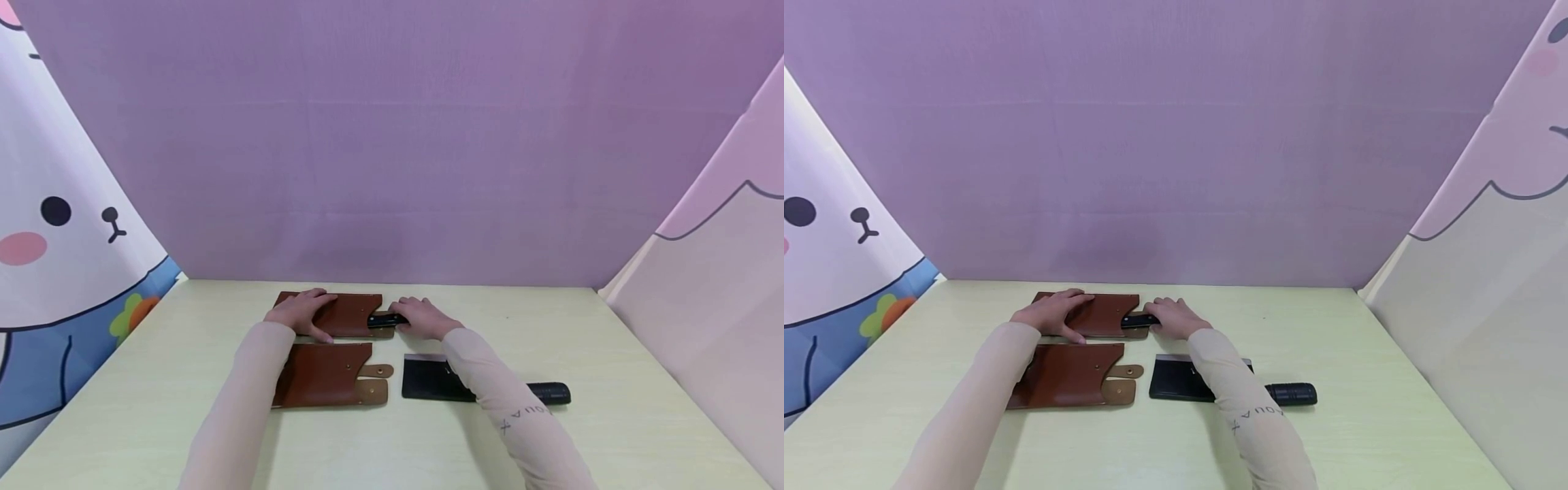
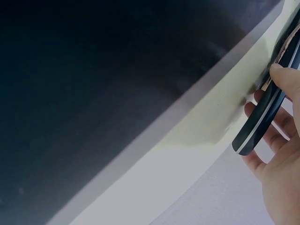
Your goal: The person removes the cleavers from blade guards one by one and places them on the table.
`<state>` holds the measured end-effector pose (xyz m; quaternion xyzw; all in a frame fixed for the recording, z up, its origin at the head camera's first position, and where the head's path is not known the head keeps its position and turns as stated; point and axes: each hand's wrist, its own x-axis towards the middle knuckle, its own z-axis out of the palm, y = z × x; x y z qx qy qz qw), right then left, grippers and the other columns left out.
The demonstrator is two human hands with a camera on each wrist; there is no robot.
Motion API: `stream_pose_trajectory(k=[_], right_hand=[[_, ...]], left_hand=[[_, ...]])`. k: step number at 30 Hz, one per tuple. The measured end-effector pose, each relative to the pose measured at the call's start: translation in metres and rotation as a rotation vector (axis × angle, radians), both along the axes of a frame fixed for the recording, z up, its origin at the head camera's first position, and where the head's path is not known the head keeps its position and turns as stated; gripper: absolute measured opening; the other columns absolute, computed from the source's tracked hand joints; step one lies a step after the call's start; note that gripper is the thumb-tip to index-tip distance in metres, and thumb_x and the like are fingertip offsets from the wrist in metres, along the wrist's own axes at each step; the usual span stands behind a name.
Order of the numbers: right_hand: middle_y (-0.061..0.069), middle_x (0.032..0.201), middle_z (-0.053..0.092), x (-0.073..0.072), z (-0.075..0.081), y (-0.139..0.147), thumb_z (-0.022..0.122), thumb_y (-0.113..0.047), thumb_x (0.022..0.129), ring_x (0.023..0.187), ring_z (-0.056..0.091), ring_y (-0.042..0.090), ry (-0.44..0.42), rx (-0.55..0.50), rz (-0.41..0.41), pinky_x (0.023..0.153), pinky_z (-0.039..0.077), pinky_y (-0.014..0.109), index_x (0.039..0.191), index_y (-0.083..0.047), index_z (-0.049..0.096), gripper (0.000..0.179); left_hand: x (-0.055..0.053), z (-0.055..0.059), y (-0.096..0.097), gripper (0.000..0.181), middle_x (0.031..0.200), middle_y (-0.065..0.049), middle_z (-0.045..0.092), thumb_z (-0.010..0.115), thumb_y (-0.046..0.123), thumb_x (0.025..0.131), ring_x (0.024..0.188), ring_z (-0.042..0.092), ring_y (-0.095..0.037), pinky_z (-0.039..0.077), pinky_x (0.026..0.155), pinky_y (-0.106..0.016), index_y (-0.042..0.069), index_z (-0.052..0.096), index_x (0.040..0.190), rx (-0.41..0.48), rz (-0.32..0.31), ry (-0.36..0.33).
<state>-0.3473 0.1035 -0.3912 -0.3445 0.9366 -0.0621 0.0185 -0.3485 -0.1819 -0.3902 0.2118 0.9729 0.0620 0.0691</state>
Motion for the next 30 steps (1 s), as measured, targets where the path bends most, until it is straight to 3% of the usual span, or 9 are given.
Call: stream_pose_trajectory(k=[11, 20, 30], right_hand=[[0.004, 0.107, 0.059, 0.0006, 0.0005, 0.0012, 0.059, -0.013, 0.088, 0.100, 0.055, 0.023, 0.023, -0.026, 0.032, 0.086, 0.041, 0.047, 0.113, -0.016, 0.056, 0.025], [0.002, 0.108, 0.059, 0.0000, 0.0001, 0.0003, 0.059, -0.015, 0.088, 0.100, 0.056, 0.021, 0.023, -0.003, 0.036, 0.085, 0.040, 0.045, 0.116, -0.017, 0.055, 0.028], [0.000, 0.110, 0.058, 0.0023, -0.0015, 0.0002, 0.057, -0.017, 0.090, 0.100, 0.056, 0.019, 0.015, -0.004, 0.021, 0.087, 0.039, 0.044, 0.115, -0.018, 0.054, 0.025]], left_hand=[[0.0008, -0.0014, 0.0002, 0.102, 0.144, -0.012, 0.031, 0.071, 0.064, 0.061, 0.123, 0.043, -0.035, 0.040, 0.095, -0.051, 0.021, 0.031, 0.143, 0.029, -0.009, 0.013], [-0.0023, -0.0041, -0.0026, 0.104, 0.149, -0.015, 0.023, 0.071, 0.063, 0.063, 0.136, 0.024, -0.037, 0.024, 0.103, -0.059, 0.018, 0.026, 0.145, 0.029, -0.021, -0.005], [-0.0044, -0.0055, -0.0019, 0.104, 0.141, -0.012, 0.035, 0.073, 0.065, 0.058, 0.122, 0.044, -0.034, 0.039, 0.095, -0.051, 0.022, 0.030, 0.144, 0.037, -0.053, 0.048]])
